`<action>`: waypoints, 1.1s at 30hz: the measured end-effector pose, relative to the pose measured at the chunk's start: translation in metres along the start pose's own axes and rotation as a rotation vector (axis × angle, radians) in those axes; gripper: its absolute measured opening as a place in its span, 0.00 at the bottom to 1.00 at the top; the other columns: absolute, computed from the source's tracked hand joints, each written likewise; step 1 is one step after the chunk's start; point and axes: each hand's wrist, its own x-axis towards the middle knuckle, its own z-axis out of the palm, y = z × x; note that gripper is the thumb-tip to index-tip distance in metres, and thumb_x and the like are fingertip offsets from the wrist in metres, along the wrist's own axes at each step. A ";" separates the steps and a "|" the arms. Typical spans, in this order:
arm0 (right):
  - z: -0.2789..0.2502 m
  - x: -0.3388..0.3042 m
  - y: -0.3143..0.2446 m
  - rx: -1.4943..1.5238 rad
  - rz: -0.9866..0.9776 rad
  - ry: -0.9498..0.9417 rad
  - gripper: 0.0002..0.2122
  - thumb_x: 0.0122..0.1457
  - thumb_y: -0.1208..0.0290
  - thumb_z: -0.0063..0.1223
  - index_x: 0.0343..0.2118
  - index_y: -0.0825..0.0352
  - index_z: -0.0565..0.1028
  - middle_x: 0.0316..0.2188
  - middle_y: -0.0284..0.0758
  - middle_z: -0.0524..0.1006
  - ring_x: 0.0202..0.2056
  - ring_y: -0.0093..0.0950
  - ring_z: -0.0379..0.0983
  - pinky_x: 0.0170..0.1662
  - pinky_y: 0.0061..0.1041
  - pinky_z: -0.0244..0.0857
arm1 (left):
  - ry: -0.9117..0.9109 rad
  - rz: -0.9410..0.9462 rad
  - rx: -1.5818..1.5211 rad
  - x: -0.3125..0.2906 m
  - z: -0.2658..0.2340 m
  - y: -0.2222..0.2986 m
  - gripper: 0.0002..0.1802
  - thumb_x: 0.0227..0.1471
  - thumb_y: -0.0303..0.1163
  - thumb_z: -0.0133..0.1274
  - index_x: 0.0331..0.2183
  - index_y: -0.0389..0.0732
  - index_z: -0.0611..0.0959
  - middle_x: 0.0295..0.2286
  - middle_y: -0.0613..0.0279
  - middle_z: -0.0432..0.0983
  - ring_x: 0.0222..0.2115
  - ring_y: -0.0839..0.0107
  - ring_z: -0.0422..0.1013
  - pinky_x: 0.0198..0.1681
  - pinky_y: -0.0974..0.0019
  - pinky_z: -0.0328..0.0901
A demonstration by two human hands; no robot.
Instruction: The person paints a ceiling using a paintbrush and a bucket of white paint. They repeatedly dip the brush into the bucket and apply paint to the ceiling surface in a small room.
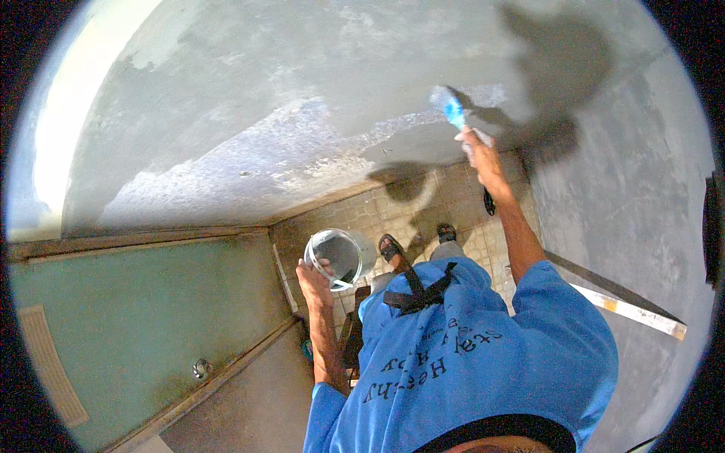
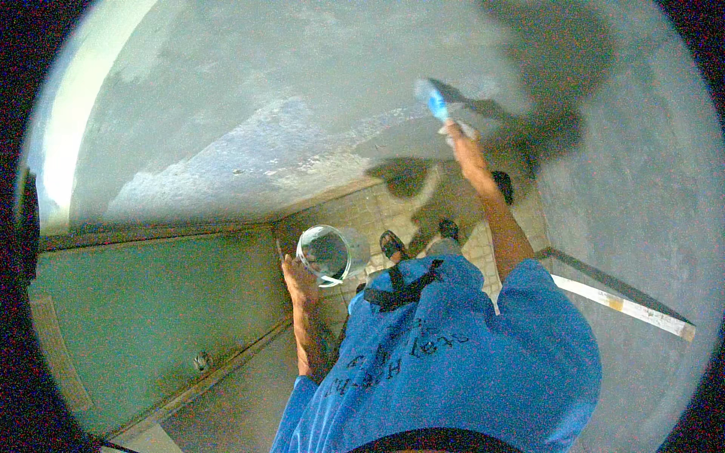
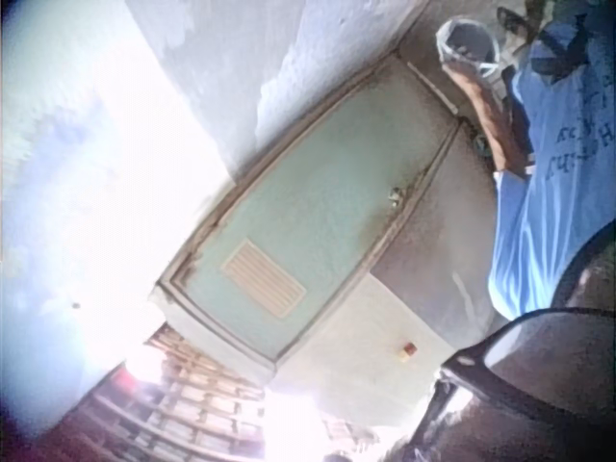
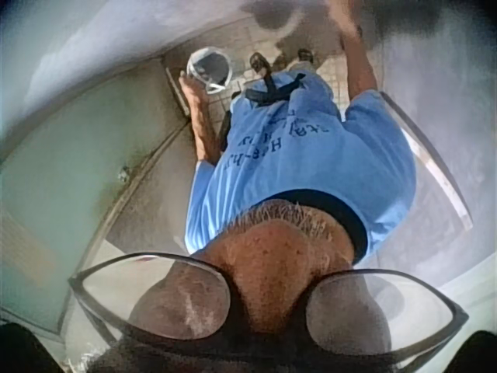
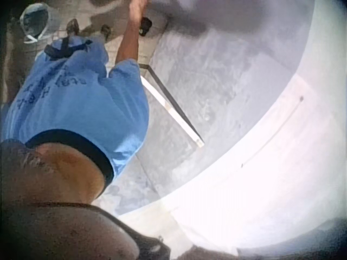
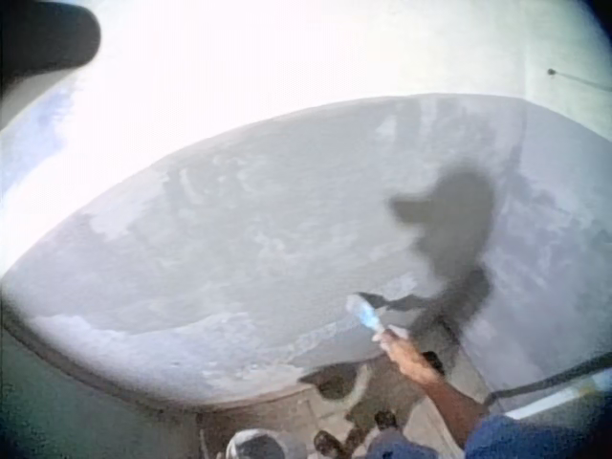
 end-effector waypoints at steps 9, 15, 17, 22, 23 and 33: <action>0.007 0.021 0.042 0.213 -0.015 0.292 0.14 0.61 0.55 0.48 0.33 0.62 0.73 0.15 0.20 0.61 0.12 0.12 0.51 0.13 0.15 0.46 | -0.001 0.007 0.060 -0.006 0.015 0.007 0.24 0.59 0.51 0.35 0.39 0.39 0.71 0.27 0.57 0.72 0.24 0.67 0.66 0.30 0.64 0.62; 0.127 0.004 0.045 0.203 0.143 0.048 0.12 0.62 0.55 0.45 0.32 0.60 0.65 0.14 0.25 0.64 0.12 0.17 0.59 0.12 0.18 0.54 | -0.006 -0.117 0.050 0.009 0.007 0.005 0.25 0.58 0.52 0.35 0.37 0.37 0.72 0.26 0.57 0.72 0.24 0.67 0.66 0.29 0.65 0.61; 0.141 -0.010 0.047 0.091 0.099 -0.001 0.12 0.62 0.56 0.44 0.31 0.61 0.64 0.15 0.26 0.64 0.11 0.18 0.58 0.11 0.20 0.52 | -0.023 -0.113 0.060 0.008 0.009 0.007 0.26 0.58 0.52 0.35 0.36 0.37 0.72 0.26 0.57 0.71 0.24 0.67 0.65 0.30 0.65 0.61; 0.105 -0.020 0.040 -0.260 -0.048 -0.107 0.23 0.60 0.50 0.43 0.39 0.70 0.68 0.29 0.42 0.73 0.31 0.42 0.69 0.37 0.40 0.64 | -0.020 -0.075 0.094 0.009 0.013 0.006 0.26 0.58 0.52 0.34 0.36 0.35 0.72 0.26 0.57 0.71 0.23 0.67 0.65 0.30 0.64 0.61; 0.087 -0.010 0.050 -0.284 -0.073 -0.067 0.23 0.59 0.49 0.44 0.39 0.69 0.71 0.28 0.42 0.74 0.30 0.41 0.69 0.36 0.39 0.64 | -0.033 -0.058 0.123 0.010 0.014 0.005 0.27 0.58 0.52 0.34 0.35 0.35 0.72 0.25 0.57 0.71 0.23 0.66 0.65 0.30 0.64 0.61; -0.069 0.030 0.007 -0.202 -0.015 0.160 0.22 0.56 0.48 0.50 0.35 0.66 0.78 0.29 0.26 0.73 0.32 0.20 0.66 0.37 0.21 0.61 | -0.011 -0.085 0.137 0.013 0.017 0.000 0.26 0.58 0.52 0.32 0.34 0.37 0.73 0.24 0.57 0.71 0.23 0.65 0.66 0.31 0.62 0.62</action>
